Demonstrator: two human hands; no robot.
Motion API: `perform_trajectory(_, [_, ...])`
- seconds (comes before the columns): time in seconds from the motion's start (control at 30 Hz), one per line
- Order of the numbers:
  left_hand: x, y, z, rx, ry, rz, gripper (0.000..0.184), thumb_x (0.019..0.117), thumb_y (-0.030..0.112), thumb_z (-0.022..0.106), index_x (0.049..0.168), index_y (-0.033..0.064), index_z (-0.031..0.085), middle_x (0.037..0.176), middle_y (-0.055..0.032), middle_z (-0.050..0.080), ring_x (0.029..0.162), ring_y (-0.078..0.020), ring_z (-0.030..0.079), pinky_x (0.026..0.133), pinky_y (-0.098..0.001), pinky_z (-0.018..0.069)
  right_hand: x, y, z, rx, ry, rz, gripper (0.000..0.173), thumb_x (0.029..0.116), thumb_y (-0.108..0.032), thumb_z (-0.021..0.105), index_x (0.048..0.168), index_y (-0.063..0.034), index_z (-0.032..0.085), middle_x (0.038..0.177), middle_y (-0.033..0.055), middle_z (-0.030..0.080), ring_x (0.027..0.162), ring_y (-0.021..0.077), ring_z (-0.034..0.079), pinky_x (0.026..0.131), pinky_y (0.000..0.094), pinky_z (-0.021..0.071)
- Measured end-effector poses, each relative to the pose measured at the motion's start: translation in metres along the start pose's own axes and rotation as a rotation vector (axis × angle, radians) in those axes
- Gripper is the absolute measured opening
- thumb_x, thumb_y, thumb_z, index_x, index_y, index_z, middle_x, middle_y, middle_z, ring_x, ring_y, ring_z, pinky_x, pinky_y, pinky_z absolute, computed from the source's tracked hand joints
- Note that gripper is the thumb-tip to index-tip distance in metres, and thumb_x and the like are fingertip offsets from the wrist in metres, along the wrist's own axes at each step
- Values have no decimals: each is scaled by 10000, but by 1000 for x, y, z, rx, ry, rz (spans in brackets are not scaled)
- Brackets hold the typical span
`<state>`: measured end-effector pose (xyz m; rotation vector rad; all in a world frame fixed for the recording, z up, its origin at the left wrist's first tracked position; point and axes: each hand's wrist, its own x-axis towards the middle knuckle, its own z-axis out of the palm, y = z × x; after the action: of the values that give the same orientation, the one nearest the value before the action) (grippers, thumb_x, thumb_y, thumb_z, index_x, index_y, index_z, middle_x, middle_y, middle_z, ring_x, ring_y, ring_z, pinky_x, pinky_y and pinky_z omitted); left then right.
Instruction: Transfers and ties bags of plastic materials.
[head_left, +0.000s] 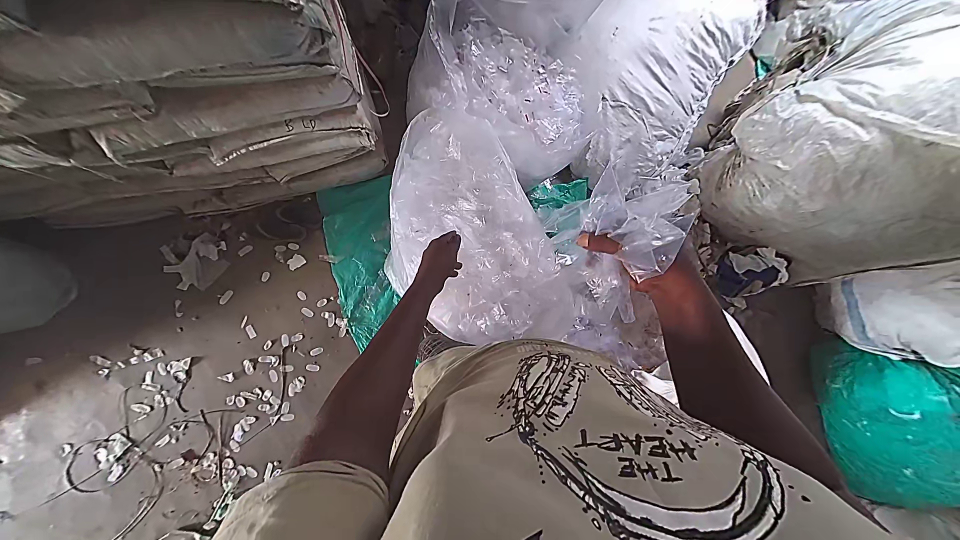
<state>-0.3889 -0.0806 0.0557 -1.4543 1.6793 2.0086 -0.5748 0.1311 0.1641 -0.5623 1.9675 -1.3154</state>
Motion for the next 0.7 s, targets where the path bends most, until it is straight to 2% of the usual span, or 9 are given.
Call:
perform_trajectory(0.2, [9,10,-4,13,-21,93,459,1103,226,493,1521,38,465,1415,-247,570,1045,-336,688,885,-483,566,7,14,-3,-14,-55,-16,373,786,-25,819,1129,-81,681,994,4,727,865,97,696,766,280,608])
perform_trajectory(0.27, [11,23,-5,-30,-116,176,517,1069,270,577,1541,99,453,1385,-221,601,923,-297,713,778,-439,594,7,10,3,-39,-62,1,384,786,-4,816,1137,-74,676,1002,1,721,888,83,691,793,268,604])
perform_trajectory(0.33, [11,41,-4,-52,-306,306,693,1010,328,671,1610,220,344,1400,-202,603,812,-280,730,661,-409,618,7,-3,18,-43,-55,22,329,786,25,796,1073,-67,665,936,-17,714,843,48,680,769,220,596])
perform_trajectory(0.43, [12,68,6,-70,-627,464,977,909,292,805,1653,371,176,1446,-218,542,752,-294,716,590,-416,628,8,-9,27,-49,-101,4,407,784,-39,835,1151,-56,660,1016,-18,719,947,36,676,879,217,579])
perform_trajectory(0.47, [11,75,9,-79,-673,512,963,896,243,820,1647,336,225,1359,-212,614,741,-285,722,582,-406,628,9,-10,29,-53,-113,6,408,792,-62,838,1156,-67,656,1013,-24,715,942,33,673,867,216,576])
perform_trajectory(0.53, [11,77,14,-127,-681,616,681,905,118,783,1515,117,479,1052,-165,726,677,-225,713,572,-365,621,11,-11,33,-56,-108,-9,426,770,-82,846,1148,-89,648,990,-31,715,911,40,684,827,227,593])
perform_trajectory(0.6, [10,74,15,-163,-608,681,255,928,62,729,1164,-25,685,839,-95,730,595,-145,676,538,-308,593,14,-13,37,-78,-80,-9,473,750,-69,866,1164,-81,637,1001,-11,708,913,65,688,819,251,605])
perform_trajectory(0.63, [9,71,14,-162,-577,690,153,946,62,707,1061,-39,706,806,-80,718,581,-123,655,534,-289,580,14,-14,38,-85,-63,1,479,745,-48,870,1163,-70,638,1003,2,708,911,76,689,819,260,607])
perform_trajectory(0.7, [8,65,12,-154,-512,679,121,967,79,693,992,-39,709,787,-73,712,559,-103,637,524,-268,567,14,-11,38,-108,-45,5,469,749,-35,863,1159,-73,639,1008,-6,707,917,62,683,833,249,599])
